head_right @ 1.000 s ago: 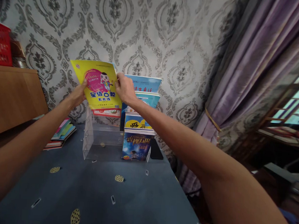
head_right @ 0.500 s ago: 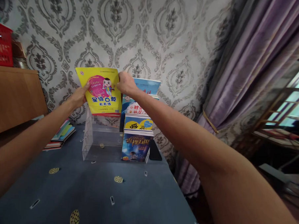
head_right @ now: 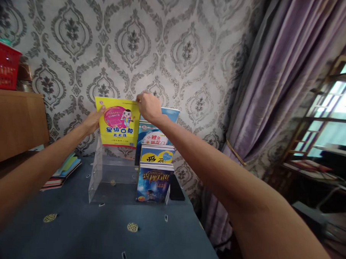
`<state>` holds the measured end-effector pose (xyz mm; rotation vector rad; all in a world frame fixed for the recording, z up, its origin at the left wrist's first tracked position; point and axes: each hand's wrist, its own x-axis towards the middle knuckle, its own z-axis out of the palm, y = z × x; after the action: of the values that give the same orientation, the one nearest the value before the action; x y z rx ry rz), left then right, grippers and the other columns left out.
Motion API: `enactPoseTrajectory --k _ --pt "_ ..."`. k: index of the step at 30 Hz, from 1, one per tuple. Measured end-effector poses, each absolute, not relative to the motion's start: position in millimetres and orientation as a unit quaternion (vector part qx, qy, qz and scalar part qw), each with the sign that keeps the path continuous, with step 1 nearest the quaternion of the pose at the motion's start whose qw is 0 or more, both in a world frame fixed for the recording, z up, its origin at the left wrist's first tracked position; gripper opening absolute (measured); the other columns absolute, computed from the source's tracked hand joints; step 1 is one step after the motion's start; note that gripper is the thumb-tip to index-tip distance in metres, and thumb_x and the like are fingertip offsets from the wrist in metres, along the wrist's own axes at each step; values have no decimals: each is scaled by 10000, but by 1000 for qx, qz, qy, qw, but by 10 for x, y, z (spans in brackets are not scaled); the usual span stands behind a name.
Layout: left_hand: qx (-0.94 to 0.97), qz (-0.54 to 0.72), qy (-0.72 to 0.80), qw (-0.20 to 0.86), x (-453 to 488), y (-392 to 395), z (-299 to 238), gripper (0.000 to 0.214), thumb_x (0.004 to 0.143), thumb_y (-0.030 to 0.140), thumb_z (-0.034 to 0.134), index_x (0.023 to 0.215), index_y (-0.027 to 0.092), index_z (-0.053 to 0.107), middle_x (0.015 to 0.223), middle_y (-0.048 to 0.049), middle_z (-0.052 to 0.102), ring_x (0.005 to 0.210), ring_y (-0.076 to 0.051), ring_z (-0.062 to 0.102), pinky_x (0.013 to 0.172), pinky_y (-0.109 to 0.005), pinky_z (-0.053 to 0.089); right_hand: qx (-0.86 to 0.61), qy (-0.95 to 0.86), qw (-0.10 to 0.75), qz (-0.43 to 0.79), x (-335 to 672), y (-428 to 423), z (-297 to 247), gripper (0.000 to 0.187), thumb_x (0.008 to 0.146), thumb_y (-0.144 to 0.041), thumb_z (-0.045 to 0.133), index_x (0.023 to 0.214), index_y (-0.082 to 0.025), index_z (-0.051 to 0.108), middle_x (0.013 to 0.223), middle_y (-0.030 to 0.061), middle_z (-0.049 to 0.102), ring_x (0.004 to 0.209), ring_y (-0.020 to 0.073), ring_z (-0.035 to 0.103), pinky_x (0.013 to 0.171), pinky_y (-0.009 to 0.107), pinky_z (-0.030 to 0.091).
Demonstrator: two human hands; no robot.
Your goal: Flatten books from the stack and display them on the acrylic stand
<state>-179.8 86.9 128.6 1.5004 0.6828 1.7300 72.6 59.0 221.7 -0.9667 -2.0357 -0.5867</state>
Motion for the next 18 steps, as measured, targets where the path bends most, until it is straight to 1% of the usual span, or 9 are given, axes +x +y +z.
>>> enactPoseTrajectory --k 2,5,9,11,14,18 --pt "588 671 255 372 -1763 867 1302 490 845 536 724 1148 152 715 1101 -109 775 926 -249 761 823 -318 637 -400 -799 379 -241 758 529 2215 301 898 -166 505 1037 -182 771 1089 113 697 937 244 623 790 350 457" --pt "578 679 247 378 -1734 866 1290 460 845 498 740 1151 154 713 1086 -103 779 942 -254 759 884 -353 623 -400 -800 370 -250 771 487 2216 314 902 -158 504 1047 -181 781 1094 120 705 946 254 633 799 356 461" --pt "565 671 270 397 -1745 860 1245 436 869 483 718 1134 136 719 1017 -112 790 852 -249 769 831 -375 638 -401 -809 356 -240 765 489 2242 305 889 -146 514 1068 -160 760 1068 119 728 958 259 637 796 342 451" --pt "561 670 270 405 -1751 861 1232 437 870 470 721 1142 128 718 1033 -122 787 841 -244 769 814 -378 642 -398 -818 351 -222 772 502 2259 298 877 -130 513 1066 -154 742 1029 108 737 929 245 636 769 322 442" --pt "551 681 260 405 -1740 877 1228 449 851 453 747 1151 121 715 1073 -135 778 884 -251 766 840 -385 636 -384 -833 349 -191 794 538 2280 289 861 -94 491 1032 -149 717 951 88 738 830 213 620 718 298 425" --pt "520 710 262 395 -1705 902 1229 416 811 430 791 1071 111 728 980 -120 793 843 -251 771 825 -368 642 -363 -845 353 -172 816 632 2297 247 834 -76 496 967 -149 692 889 76 722 764 195 587 688 292 408"
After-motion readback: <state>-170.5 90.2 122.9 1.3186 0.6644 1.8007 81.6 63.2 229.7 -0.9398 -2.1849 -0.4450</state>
